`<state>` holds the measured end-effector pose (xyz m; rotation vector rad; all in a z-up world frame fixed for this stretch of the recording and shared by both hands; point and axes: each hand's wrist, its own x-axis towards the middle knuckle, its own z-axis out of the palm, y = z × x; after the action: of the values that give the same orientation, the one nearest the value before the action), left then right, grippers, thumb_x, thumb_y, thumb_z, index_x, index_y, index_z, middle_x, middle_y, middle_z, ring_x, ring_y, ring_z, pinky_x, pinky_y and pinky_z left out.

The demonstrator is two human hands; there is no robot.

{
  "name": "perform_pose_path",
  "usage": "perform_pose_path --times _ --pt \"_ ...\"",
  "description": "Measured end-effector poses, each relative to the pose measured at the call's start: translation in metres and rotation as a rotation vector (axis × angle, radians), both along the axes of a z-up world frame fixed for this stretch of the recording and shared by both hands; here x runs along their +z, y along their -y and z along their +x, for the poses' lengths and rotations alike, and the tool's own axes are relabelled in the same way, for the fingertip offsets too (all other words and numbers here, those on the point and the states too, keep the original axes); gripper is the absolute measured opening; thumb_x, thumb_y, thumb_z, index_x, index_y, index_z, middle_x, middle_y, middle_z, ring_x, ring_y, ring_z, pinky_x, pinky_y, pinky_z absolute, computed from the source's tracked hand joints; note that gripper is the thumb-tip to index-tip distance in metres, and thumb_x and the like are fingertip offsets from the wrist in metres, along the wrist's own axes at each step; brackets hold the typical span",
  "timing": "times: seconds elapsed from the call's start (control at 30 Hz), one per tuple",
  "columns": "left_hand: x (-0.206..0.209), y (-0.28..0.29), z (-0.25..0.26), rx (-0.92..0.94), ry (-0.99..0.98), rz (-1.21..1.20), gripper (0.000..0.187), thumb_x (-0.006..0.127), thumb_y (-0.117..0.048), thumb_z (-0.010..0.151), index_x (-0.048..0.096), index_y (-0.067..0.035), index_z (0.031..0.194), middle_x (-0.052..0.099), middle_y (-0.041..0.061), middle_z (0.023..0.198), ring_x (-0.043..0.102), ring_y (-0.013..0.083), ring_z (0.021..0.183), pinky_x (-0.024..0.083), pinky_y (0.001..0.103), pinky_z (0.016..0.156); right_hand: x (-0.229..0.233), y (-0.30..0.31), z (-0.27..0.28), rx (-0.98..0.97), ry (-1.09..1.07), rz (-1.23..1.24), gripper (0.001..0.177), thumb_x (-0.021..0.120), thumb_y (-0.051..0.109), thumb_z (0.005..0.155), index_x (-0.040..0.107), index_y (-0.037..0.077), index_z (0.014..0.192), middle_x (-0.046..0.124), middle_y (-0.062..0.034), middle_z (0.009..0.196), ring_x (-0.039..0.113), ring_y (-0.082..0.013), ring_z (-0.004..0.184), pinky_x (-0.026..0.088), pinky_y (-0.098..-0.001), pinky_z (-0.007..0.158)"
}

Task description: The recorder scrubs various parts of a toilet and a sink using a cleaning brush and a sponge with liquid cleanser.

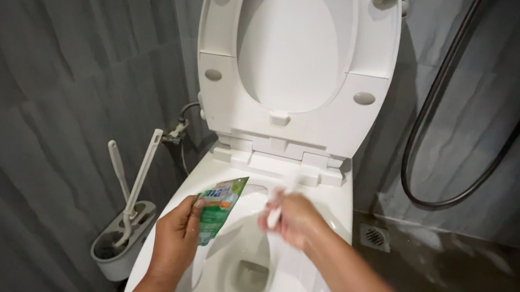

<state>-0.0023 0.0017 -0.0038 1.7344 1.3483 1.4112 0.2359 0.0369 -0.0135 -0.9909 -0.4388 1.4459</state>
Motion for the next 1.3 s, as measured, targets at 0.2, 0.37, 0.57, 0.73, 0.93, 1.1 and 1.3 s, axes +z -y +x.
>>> perform_pose_path --times 0.2,0.37,0.57,0.73,0.93,1.1,1.3 --pt "-0.019 -0.010 -0.001 -0.061 0.135 0.076 0.029 0.059 -0.023 0.100 0.069 -0.001 0.116 0.074 0.008 0.080 0.062 0.0072 0.071 0.053 0.025 0.064 0.018 0.046 0.062 0.282 1.555 0.012 0.037 0.040 0.039 0.108 0.059 0.025 0.136 0.068 -0.0066 0.098 0.065 -0.0219 0.079 0.055 -0.0381 0.068" --pt "-0.003 -0.002 0.001 -0.048 0.102 0.012 0.028 0.058 -0.023 0.102 0.071 -0.002 0.114 0.071 0.010 0.075 0.059 0.0095 0.067 0.051 0.026 0.062 0.074 0.065 0.093 0.079 2.022 -0.111 0.039 0.046 0.041 0.103 0.059 0.045 0.140 0.077 -0.0053 0.109 0.075 -0.0260 0.088 0.058 -0.0427 0.077" --pt "0.001 0.002 0.003 -0.038 0.061 -0.003 0.027 0.057 -0.024 0.104 0.071 -0.004 0.114 0.068 0.011 0.074 0.057 0.0113 0.066 0.050 0.029 0.062 0.043 0.012 0.070 -0.040 2.198 0.150 0.039 0.050 0.036 0.102 0.061 0.045 0.138 0.075 -0.0076 0.100 0.071 -0.0301 0.091 0.056 -0.0470 0.079" --pt "-0.003 -0.002 -0.003 -0.047 0.134 0.146 0.025 0.058 -0.022 0.102 0.071 -0.003 0.112 0.074 0.008 0.082 0.063 0.0101 0.073 0.053 0.028 0.067 0.047 0.028 0.080 -0.038 2.175 0.005 0.050 0.051 0.023 0.097 0.060 0.045 0.141 0.074 -0.0114 0.101 0.072 -0.0325 0.091 0.057 -0.0498 0.076" --pt "0.013 0.008 0.000 -0.053 0.104 0.059 0.023 0.058 -0.022 0.103 0.069 -0.004 0.111 0.071 0.013 0.078 0.060 0.0166 0.066 0.051 0.029 0.066 0.048 0.031 0.062 -0.049 2.369 0.011 0.044 0.044 0.027 0.106 0.057 0.043 0.144 0.074 -0.0103 0.104 0.074 -0.0332 0.090 0.059 -0.0480 0.078" --pt "0.030 0.020 0.000 -0.102 0.111 -0.029 0.023 0.056 -0.023 0.103 0.070 -0.007 0.110 0.069 0.013 0.076 0.058 0.0168 0.065 0.051 0.030 0.064 0.071 0.038 0.071 0.040 2.321 -0.096 0.045 0.047 0.023 0.100 0.063 0.039 0.139 0.076 -0.0133 0.102 0.074 -0.0353 0.091 0.059 -0.0519 0.076" --pt "0.022 0.015 -0.001 -0.129 0.198 0.047 0.022 0.056 -0.022 0.105 0.068 -0.004 0.105 0.070 0.011 0.079 0.058 0.0161 0.068 0.052 0.029 0.067 0.068 0.041 0.088 0.064 2.221 -0.030 0.041 0.047 0.039 0.099 0.064 0.037 0.136 0.074 -0.0158 0.102 0.071 -0.0386 0.094 0.056 -0.0514 0.082"
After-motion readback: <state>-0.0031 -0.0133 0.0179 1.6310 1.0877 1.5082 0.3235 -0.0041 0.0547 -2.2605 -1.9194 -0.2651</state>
